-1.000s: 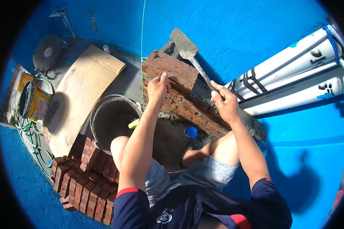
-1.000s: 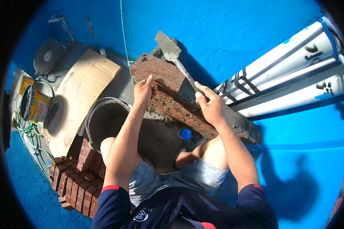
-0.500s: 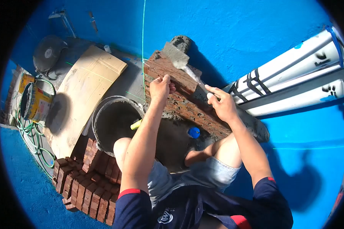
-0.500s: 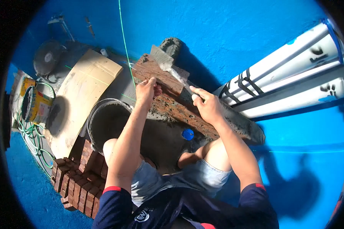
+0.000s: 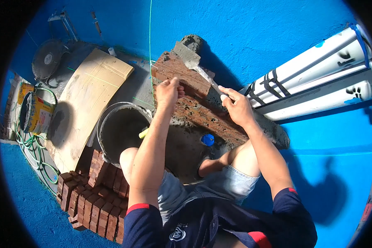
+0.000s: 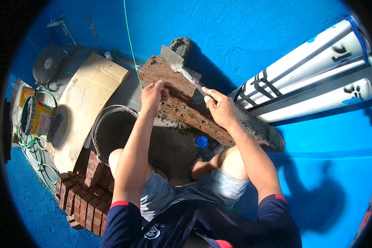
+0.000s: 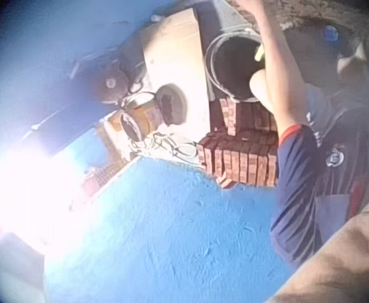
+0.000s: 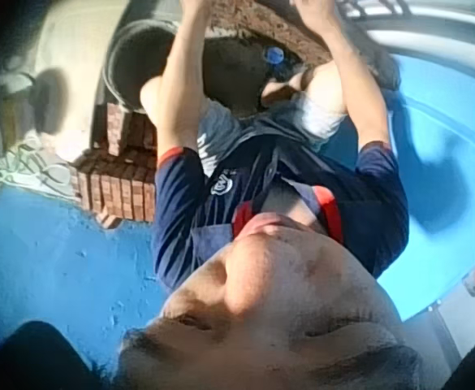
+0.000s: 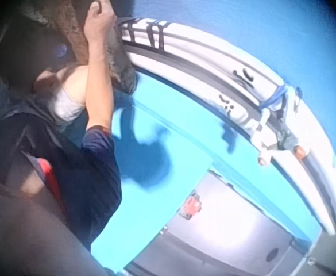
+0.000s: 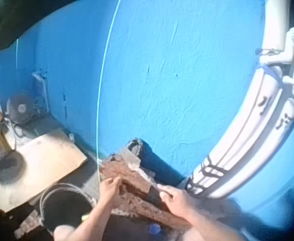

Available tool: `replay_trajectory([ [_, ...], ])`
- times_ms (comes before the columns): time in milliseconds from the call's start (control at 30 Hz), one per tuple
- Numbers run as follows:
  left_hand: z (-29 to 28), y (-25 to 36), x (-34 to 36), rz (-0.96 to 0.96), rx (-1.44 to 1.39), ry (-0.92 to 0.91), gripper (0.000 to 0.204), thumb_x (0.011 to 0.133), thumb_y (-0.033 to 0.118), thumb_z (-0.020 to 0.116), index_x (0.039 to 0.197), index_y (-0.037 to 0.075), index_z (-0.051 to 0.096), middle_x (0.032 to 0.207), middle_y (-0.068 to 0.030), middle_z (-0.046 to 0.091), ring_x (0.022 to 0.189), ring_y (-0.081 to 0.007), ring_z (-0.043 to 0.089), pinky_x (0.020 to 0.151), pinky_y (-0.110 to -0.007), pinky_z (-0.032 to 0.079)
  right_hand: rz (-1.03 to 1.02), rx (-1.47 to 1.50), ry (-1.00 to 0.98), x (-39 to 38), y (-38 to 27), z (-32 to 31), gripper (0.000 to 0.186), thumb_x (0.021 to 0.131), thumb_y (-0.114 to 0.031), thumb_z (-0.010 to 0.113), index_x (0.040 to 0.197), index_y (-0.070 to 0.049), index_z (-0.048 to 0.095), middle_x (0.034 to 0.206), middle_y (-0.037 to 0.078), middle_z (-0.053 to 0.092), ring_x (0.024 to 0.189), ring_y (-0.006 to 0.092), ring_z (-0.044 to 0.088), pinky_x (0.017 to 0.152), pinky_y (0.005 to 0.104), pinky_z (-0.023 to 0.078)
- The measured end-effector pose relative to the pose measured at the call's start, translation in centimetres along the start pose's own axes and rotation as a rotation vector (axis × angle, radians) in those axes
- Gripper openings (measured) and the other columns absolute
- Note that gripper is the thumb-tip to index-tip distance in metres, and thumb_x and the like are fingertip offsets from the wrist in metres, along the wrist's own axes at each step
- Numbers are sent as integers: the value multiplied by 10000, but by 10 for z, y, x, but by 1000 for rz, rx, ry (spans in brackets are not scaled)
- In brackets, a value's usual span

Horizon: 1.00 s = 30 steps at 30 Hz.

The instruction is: The person builds a small brick structure by applying mortar to bricks with a trowel and positioning them onto the wall, while also mixing mortar in a bucket.

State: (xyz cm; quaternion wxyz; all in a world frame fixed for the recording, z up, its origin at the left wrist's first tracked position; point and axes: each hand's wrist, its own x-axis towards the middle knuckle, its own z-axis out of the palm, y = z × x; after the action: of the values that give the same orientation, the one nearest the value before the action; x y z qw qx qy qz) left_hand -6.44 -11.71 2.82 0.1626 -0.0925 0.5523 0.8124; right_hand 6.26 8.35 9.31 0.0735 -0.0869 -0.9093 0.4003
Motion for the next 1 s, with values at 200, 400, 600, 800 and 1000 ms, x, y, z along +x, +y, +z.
replay_trajectory([
  [200, -55, 72, -7, 400, -197, 323, 311, 940, 261, 564, 701, 63, 531, 629, -43, 574, 481, -80, 465, 441, -227, 358, 53, 245, -111, -51, -16, -6, 254, 921, -199, 605, 1106, -29, 568, 803, 9, 574, 721, 74, 509, 650, 251, 434],
  [400, -73, 100, -25, 605, -284, 518, 355, 950, 301, 535, 685, 67, 509, 606, -61, 558, 482, -86, 442, 444, -223, 330, 94, 69, -270, -82, 28, 74, 236, 875, -266, 622, 892, -31, 604, 767, 114, 623, 732, 193, 597, 675, 345, 465],
  [600, -70, 97, -25, 621, -240, 417, 345, 959, 283, 521, 702, 55, 553, 624, -68, 565, 505, -101, 456, 476, -236, 366, 188, -109, -269, -54, 37, 149, 394, 831, -451, 614, 889, -64, 656, 801, 203, 649, 792, 384, 636, 700, 447, 489],
  [800, -73, 101, -25, 621, -217, 397, 355, 980, 302, 508, 721, 60, 535, 633, -51, 572, 504, -70, 442, 468, -210, 346, 232, -111, -214, -28, 67, 163, 427, 833, -458, 593, 831, -31, 595, 738, 189, 618, 742, 366, 623, 665, 459, 447],
  [1000, -78, 99, -23, 579, -207, 372, 354, 960, 330, 526, 770, 35, 571, 682, -84, 601, 569, -117, 493, 534, -253, 389, 176, -83, -114, -36, 66, 148, 405, 827, -454, 601, 797, -49, 614, 664, 149, 592, 635, 296, 597, 599, 402, 435],
])
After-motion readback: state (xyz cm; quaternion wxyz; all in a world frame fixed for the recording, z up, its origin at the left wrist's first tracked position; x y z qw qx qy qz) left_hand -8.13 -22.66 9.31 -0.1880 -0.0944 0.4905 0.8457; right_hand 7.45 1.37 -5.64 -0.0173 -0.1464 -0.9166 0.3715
